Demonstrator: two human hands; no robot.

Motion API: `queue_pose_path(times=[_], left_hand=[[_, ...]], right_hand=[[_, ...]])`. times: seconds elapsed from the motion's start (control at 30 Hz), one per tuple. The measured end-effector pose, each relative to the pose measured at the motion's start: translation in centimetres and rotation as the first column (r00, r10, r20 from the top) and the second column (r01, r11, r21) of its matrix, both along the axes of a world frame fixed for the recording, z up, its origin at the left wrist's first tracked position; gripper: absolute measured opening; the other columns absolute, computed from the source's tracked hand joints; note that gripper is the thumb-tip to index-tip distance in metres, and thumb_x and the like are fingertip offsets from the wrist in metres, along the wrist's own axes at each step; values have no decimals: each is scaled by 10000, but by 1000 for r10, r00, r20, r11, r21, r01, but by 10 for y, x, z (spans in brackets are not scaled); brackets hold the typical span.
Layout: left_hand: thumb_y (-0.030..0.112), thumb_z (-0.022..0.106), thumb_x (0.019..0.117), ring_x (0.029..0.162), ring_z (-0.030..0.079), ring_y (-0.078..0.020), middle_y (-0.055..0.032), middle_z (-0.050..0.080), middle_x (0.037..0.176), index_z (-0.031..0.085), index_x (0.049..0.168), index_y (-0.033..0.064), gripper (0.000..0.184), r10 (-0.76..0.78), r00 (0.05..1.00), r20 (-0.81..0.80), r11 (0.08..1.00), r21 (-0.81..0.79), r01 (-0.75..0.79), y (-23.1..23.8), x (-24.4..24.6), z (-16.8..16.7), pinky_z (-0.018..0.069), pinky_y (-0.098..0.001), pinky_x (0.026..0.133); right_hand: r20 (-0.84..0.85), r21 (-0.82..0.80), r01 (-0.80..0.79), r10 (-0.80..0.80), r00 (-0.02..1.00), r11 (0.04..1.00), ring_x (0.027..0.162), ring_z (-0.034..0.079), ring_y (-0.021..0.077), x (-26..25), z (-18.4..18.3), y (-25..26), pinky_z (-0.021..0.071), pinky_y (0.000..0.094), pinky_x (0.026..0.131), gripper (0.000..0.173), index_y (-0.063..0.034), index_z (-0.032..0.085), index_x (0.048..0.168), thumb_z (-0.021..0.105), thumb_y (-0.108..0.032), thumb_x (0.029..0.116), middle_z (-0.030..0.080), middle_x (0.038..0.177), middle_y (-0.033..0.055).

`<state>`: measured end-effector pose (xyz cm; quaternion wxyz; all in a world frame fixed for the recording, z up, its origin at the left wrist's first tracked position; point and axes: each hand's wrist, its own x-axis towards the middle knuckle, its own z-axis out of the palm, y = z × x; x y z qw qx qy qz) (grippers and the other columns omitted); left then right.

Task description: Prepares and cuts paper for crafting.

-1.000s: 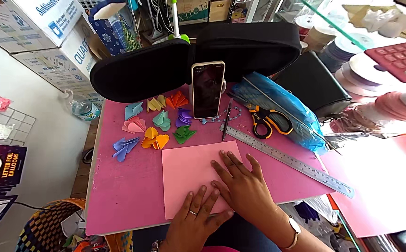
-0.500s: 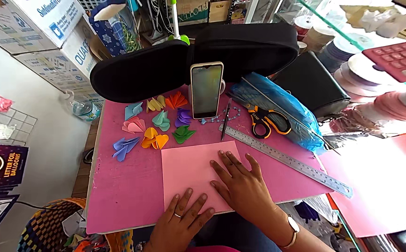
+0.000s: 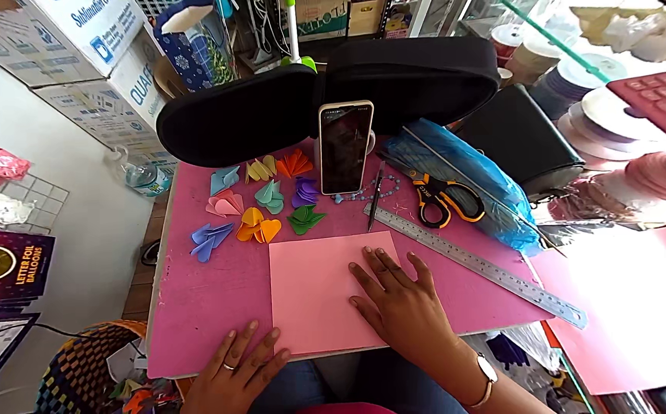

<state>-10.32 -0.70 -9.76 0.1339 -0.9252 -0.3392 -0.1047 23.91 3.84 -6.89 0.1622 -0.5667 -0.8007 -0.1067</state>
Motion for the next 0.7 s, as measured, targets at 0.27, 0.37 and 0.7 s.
queue_pose_path(times=[0.27,0.37,0.7], left_hand=[[380,399,1098,1562,175,-187,22,372,1619,459,1460,278,381,5,991,136,1000,14,-7,-8,20,16,135,-391,1241],[366,431,1090,1544,233,-169,42,447,1575,486,1441,247,374,-25,977,210,1000,9,23,-12,57,13,148,-380,1238],[315,410,1095,1467,401,-202,9,558,1505,570,1420,162,393,-106,965,241,994,27,103,-7,92,-13,272,-380,1195]], right_hand=[[-10,5,2,-2,1000,1000,1282,627,332,-2,1,1,392,660,1064,562,-185,713,1309,363,-533,1040,649,1398,125],[-11,2,-6,6,1000,1000,1278,629,332,-2,2,0,391,653,1067,557,-180,713,1309,372,-527,1037,648,1400,125],[-19,-21,15,-15,1000,1000,1305,610,326,-2,1,0,373,653,1087,544,-199,703,1326,385,-530,1034,630,1427,112]])
